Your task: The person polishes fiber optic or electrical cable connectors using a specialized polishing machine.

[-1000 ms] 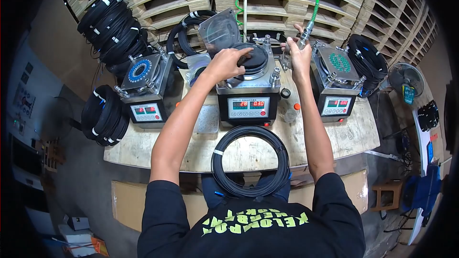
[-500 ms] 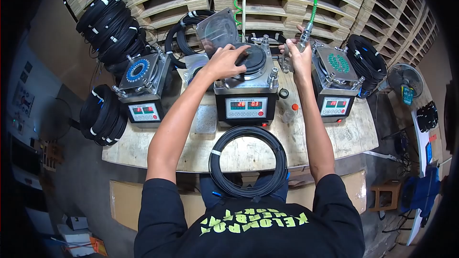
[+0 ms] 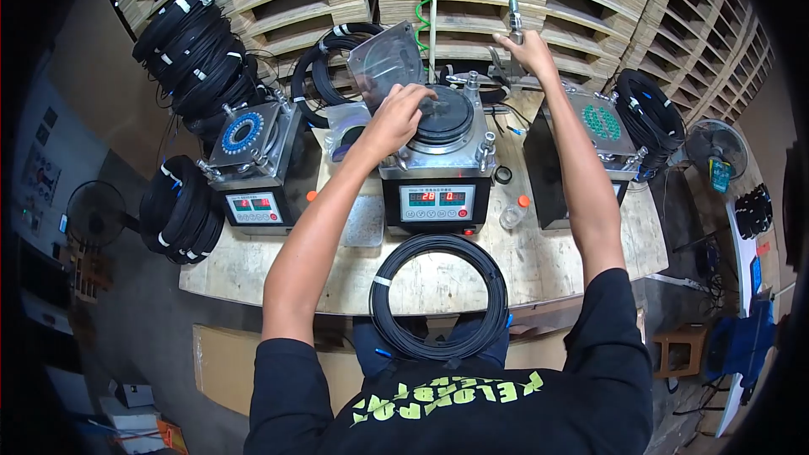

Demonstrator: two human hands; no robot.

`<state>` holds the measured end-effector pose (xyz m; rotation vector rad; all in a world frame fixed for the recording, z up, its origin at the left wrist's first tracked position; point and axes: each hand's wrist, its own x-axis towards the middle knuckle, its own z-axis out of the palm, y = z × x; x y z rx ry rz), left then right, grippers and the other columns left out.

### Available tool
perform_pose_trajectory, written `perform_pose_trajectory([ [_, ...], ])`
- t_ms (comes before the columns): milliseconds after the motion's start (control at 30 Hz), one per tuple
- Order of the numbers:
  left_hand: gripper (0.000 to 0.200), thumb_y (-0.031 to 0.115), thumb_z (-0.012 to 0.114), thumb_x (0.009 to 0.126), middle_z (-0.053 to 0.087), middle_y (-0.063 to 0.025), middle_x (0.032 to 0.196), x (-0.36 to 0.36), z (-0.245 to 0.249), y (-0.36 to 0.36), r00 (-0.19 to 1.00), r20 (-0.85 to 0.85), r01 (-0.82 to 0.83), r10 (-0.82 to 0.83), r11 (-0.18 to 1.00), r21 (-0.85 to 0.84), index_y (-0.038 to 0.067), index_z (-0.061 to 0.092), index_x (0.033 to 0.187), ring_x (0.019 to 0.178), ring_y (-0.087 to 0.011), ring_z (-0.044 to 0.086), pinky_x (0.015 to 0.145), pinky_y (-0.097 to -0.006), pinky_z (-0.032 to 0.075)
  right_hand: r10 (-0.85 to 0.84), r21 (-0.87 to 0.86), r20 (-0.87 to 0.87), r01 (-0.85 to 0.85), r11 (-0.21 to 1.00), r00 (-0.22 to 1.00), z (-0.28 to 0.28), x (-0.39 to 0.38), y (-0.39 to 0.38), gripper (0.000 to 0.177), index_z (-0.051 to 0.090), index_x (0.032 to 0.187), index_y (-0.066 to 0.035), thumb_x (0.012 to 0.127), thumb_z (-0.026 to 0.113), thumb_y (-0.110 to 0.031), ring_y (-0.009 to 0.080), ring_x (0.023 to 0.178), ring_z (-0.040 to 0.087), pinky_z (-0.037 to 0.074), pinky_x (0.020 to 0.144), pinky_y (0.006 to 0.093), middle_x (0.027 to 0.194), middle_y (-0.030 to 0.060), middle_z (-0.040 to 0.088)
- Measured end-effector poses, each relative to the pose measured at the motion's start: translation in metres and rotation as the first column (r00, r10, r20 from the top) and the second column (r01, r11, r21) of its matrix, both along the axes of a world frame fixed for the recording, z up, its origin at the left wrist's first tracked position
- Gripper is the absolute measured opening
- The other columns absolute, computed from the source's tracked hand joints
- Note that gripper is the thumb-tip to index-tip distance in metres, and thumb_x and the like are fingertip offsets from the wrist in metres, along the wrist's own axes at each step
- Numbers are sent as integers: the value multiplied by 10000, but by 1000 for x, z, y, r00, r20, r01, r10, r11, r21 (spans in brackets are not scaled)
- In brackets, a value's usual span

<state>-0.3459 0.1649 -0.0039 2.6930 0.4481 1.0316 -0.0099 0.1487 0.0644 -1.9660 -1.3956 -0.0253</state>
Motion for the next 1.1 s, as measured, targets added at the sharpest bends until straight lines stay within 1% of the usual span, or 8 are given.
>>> perform_pose_trajectory([
  [200, 346, -150, 482, 799, 628, -175, 1069, 1, -1, -5, 967, 199, -133, 156, 983, -127, -3, 672, 1048, 965, -362, 618, 889, -425, 473, 86, 172, -103, -67, 983, 991, -47, 19, 77, 414, 694, 755, -10, 821, 818, -400, 150, 543, 574, 473, 562, 376, 604, 67, 623],
  [367, 315, -137, 517, 800, 623, -163, 1051, 0, 4, -14, 935, 205, -260, 288, 954, -151, 20, 683, 1017, 1033, -371, 604, 925, -453, 474, 131, 297, -143, -84, 951, 981, -89, 18, 88, 266, 707, 1041, 10, 857, 801, -158, 96, 539, 597, 452, 462, 266, 722, 58, 696],
  [500, 354, -138, 542, 773, 576, -168, 1071, 1, 4, -17, 890, 280, -352, 359, 933, -74, 52, 692, 1031, 1060, -368, 585, 916, -456, 471, 133, 273, -207, -73, 959, 969, -102, 15, 33, 335, 668, 1219, -18, 895, 702, -95, 142, 614, 678, 549, 561, 292, 809, 117, 727],
  [533, 366, -134, 552, 767, 552, -170, 1088, 0, 6, -20, 872, 309, -390, 379, 920, -29, 64, 693, 1040, 1069, -370, 574, 916, -456, 471, 94, 292, -208, -30, 956, 973, -106, 11, 10, 364, 708, 1183, -86, 831, 743, -173, 264, 734, 734, 563, 762, 401, 851, 183, 736],
  [733, 476, -110, 566, 730, 433, -201, 1151, 0, -3, -18, 747, 447, -535, 492, 844, -37, 107, 690, 1135, 1093, -358, 504, 984, -415, 411, 185, 247, -422, -84, 965, 887, -167, -13, -134, 408, 618, 1292, -68, 923, 476, 32, 192, 773, 718, 566, 735, 337, 899, 145, 724],
  [800, 477, -87, 598, 724, 408, -196, 1173, 0, -9, -17, 703, 489, -520, 516, 843, -142, 117, 690, 1144, 1087, -345, 474, 984, -408, 398, 118, 101, -375, -86, 991, 920, -197, -21, -184, 498, 539, 1364, -34, 910, 420, 134, 150, 928, 658, 533, 850, 271, 1028, 129, 680],
  [933, 474, -38, 680, 725, 403, -202, 1190, 0, -27, -3, 640, 444, -535, 627, 779, -328, 159, 718, 1154, 1162, -342, 402, 1038, -392, 357, 19, 137, -537, 65, 988, 844, -276, -50, -253, 525, 520, 1386, -54, 884, 478, 94, 190, 1048, 629, 508, 943, 301, 1163, 163, 630],
  [1100, 469, -4, 682, 750, 430, -237, 1286, -3, -35, 7, 639, 349, -535, 685, 723, -438, 194, 730, 1172, 1231, -368, 454, 1073, -389, 370, -53, 162, -575, 177, 971, 816, -313, -86, -268, 698, 529, 1381, -94, 767, 845, -196, 340, 1158, 597, 469, 1008, 420, 1210, 229, 631],
])
